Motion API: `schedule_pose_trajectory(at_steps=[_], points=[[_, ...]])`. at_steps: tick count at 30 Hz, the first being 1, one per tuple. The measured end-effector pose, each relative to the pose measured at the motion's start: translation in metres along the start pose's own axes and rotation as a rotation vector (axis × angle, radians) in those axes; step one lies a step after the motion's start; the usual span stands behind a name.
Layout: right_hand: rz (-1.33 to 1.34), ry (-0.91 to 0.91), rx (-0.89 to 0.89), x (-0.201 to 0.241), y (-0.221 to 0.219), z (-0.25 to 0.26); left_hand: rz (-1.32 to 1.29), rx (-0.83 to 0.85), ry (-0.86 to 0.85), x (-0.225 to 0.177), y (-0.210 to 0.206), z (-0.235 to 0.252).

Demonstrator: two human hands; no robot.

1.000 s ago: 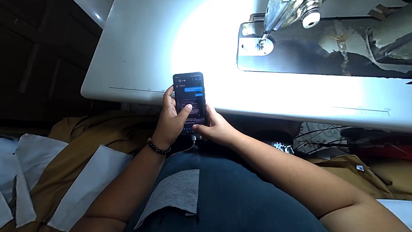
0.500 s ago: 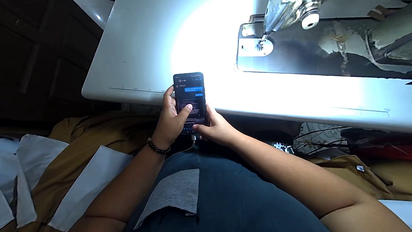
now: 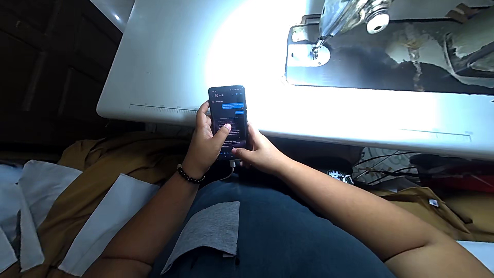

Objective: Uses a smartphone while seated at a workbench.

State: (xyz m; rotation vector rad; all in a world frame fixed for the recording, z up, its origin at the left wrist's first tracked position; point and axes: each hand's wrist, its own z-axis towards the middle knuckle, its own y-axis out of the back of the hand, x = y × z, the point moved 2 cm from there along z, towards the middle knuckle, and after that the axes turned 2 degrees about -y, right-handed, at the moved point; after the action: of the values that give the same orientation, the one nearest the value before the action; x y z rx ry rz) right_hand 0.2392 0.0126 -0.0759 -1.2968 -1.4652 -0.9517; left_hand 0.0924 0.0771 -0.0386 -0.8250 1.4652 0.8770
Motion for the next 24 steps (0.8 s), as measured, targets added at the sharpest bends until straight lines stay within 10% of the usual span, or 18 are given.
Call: schedule_pose_trajectory(at_steps=[24], points=[[0.013,0.013,-0.006,-0.0016,-0.0018,-0.0027,0.002,-0.002,-0.01,-0.0002,-0.0003,-0.0038]])
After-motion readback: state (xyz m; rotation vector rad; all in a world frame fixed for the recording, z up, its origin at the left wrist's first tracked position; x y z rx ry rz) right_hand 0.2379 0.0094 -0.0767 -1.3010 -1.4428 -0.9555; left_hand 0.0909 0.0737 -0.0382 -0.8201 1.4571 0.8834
